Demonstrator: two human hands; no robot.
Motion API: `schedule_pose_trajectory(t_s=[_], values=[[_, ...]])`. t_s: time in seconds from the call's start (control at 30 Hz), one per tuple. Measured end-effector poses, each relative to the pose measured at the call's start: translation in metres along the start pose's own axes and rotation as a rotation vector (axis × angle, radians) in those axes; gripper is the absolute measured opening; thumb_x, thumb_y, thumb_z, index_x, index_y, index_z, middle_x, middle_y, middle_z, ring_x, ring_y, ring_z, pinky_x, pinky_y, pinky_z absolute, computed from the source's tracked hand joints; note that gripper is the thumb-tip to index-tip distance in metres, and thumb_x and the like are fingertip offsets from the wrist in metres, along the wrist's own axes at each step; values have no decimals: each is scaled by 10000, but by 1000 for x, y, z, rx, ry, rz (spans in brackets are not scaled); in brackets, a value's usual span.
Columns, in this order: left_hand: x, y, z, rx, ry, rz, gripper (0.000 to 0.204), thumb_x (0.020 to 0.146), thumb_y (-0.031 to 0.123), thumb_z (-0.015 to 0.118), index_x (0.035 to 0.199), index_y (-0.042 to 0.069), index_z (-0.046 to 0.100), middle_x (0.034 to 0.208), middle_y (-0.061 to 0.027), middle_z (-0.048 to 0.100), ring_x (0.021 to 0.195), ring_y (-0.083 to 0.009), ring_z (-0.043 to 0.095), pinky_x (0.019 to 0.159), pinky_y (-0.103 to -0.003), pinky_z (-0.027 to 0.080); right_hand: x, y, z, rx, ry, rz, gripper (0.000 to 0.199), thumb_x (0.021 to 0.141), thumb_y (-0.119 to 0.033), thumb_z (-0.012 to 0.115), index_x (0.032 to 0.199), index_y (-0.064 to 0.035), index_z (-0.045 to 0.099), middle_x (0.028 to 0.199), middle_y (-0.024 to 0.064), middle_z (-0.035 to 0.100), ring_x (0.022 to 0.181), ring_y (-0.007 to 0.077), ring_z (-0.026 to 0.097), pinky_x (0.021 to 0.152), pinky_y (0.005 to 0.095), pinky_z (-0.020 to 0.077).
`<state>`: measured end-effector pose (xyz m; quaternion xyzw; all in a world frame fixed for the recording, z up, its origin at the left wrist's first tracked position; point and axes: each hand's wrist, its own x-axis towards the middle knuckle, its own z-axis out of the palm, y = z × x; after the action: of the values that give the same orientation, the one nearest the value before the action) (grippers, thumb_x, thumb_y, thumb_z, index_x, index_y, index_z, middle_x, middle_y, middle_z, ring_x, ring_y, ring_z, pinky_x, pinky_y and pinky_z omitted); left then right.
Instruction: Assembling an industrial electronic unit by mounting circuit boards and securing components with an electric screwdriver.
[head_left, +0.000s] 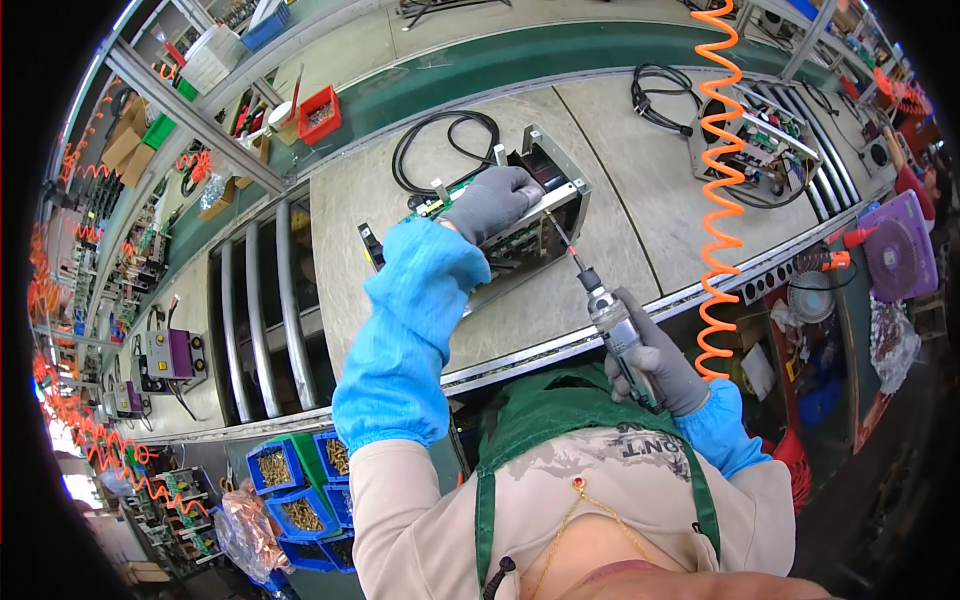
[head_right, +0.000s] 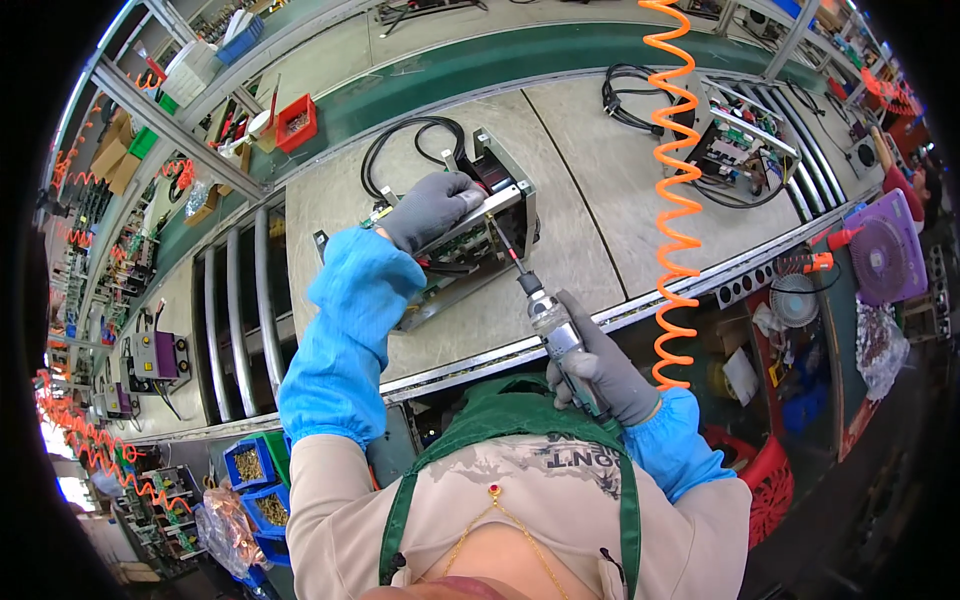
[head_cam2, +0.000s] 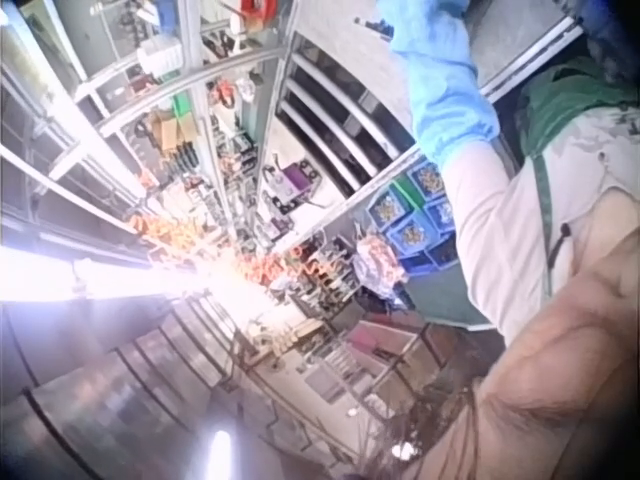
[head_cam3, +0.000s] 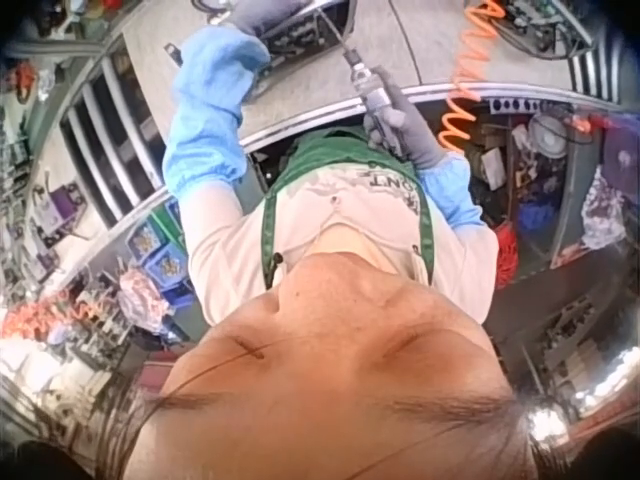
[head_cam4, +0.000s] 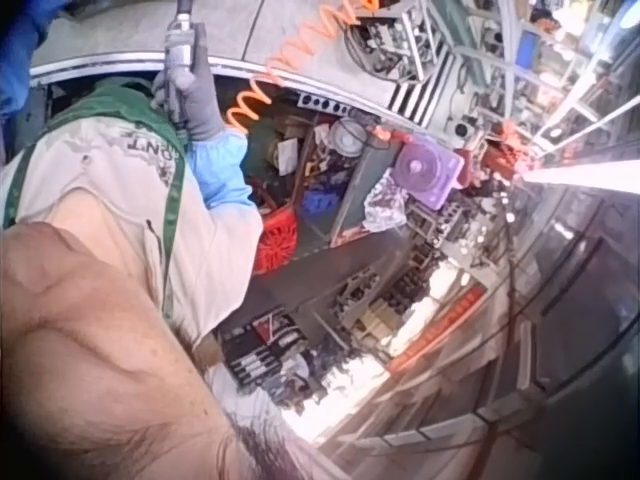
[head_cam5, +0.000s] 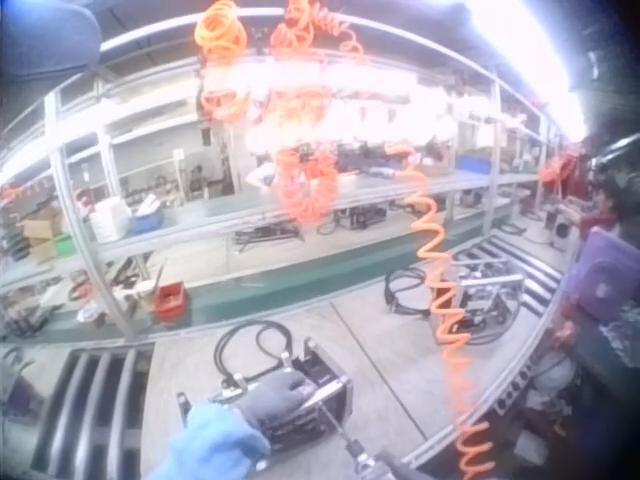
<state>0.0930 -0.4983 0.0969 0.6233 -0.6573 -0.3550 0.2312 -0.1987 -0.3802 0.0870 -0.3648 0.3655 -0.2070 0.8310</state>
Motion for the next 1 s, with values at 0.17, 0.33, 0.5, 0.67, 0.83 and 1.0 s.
schedule_pose_trajectory(t_s=[0.17, 0.33, 0.5, 0.67, 0.83, 1.0], values=[[11, -10, -1, -97, -84, -49, 240, 861, 203, 612, 1021, 33, 663, 915, -84, 665, 854, -154, 591, 792, -315, 458, 2, 7, -1, 9, 7, -12, 1021, 674, -321, 674, 1506, -229, 89, 804, 136, 572, 577, 178, 589, 551, 337, 537], [14, -5, -5, -142, -103, -72, 220, 836, 138, 639, 1038, 57, 668, 963, -50, 658, 903, -136, 583, 825, -294, 457, 2, 5, -2, 16, -8, -14, 1024, 676, -319, 679, 1506, -228, 87, 807, 135, 573, 586, 179, 596, 555, 336, 538], [15, -4, -1, -218, -87, -119, 213, 829, 102, 640, 1036, 57, 671, 941, -40, 660, 874, -127, 587, 803, -270, 461, 1, 3, 2, 40, 18, -9, 950, 688, -198, 592, 1506, -211, 110, 796, 142, 549, 579, 191, 563, 564, 355, 515], [13, 4, 2, -173, -38, -152, 215, 835, 112, 642, 1038, 49, 675, 921, -50, 664, 847, -126, 594, 778, -273, 468, 1, 4, 1, 45, 19, -12, 948, 692, -198, 594, 1506, -216, 109, 795, 141, 550, 580, 190, 565, 565, 354, 515], [17, 0, 7, -138, 5, -199, 212, 840, 122, 639, 1032, 40, 678, 918, -57, 669, 833, -128, 601, 768, -280, 473, 1, 6, 0, 46, 23, -18, 938, 703, -193, 593, 1506, -222, 110, 794, 137, 553, 579, 188, 566, 567, 345, 515], [18, -5, 1, -172, -92, -120, 201, 851, 118, 629, 1031, 47, 681, 926, -53, 673, 836, -122, 601, 778, -276, 474, 1, 7, -1, 41, 16, -20, 929, 714, -176, 586, 1507, -227, 105, 793, 133, 555, 576, 189, 568, 566, 339, 514]])
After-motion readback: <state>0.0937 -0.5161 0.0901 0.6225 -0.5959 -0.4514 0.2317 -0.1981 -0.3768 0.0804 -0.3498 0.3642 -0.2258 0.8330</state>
